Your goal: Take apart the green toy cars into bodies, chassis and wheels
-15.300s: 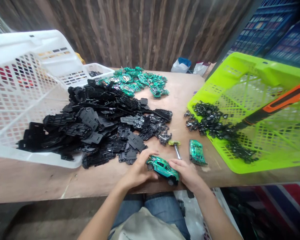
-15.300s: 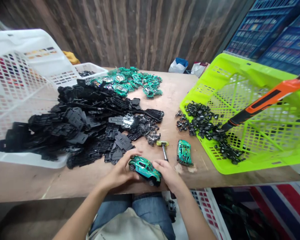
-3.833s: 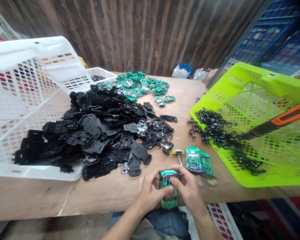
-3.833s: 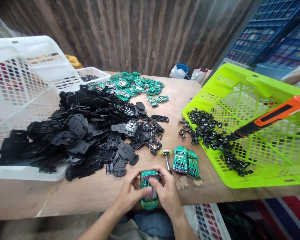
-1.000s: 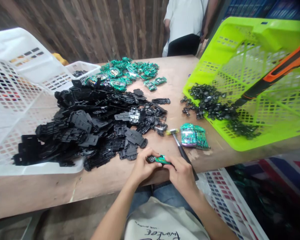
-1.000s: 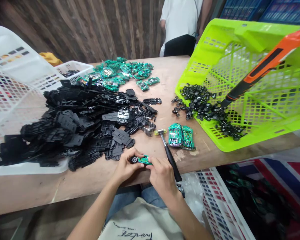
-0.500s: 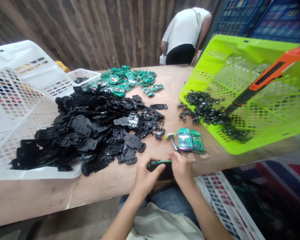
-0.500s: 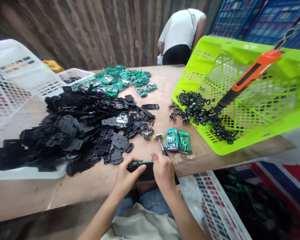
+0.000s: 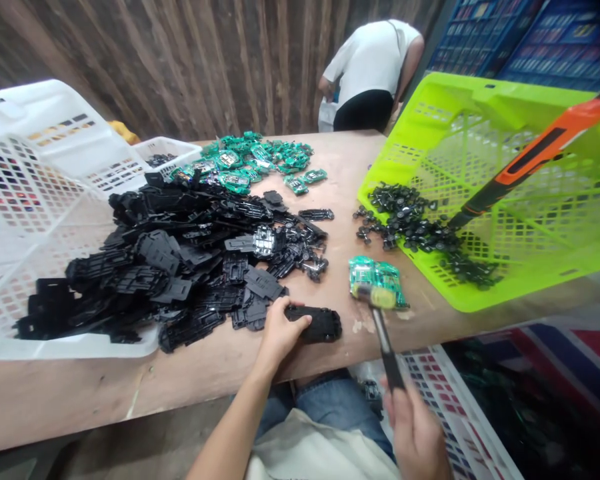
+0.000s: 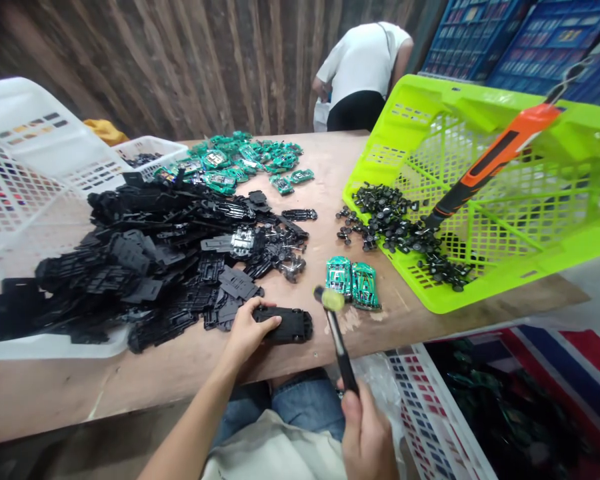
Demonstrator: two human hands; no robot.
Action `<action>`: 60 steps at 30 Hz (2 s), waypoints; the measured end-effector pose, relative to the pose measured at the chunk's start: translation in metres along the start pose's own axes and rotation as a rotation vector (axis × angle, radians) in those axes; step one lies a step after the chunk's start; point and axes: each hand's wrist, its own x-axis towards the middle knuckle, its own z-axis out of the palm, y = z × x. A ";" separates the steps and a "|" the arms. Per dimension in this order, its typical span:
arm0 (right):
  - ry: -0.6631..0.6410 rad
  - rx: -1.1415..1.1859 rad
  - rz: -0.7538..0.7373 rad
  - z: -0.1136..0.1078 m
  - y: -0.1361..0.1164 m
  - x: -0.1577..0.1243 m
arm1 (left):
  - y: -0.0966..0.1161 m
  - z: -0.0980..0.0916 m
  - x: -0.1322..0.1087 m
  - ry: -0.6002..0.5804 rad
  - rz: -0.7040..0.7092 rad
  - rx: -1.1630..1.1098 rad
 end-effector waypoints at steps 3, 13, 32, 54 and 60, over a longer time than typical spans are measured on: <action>-0.166 -0.041 -0.033 0.001 0.019 -0.028 | -0.001 0.001 0.000 -0.003 0.001 0.005; -0.154 -0.314 -0.206 0.010 -0.010 0.021 | 0.038 -0.033 -0.015 0.130 0.338 0.083; -0.146 0.016 -0.930 0.038 -0.094 0.087 | 0.055 -0.051 -0.039 -0.172 0.614 0.040; 0.196 -0.341 -0.768 -0.008 0.018 0.181 | 0.102 0.044 0.157 -0.070 0.259 0.527; 0.223 -0.269 -0.706 -0.006 -0.026 0.216 | 0.114 -0.019 0.284 0.103 0.169 0.671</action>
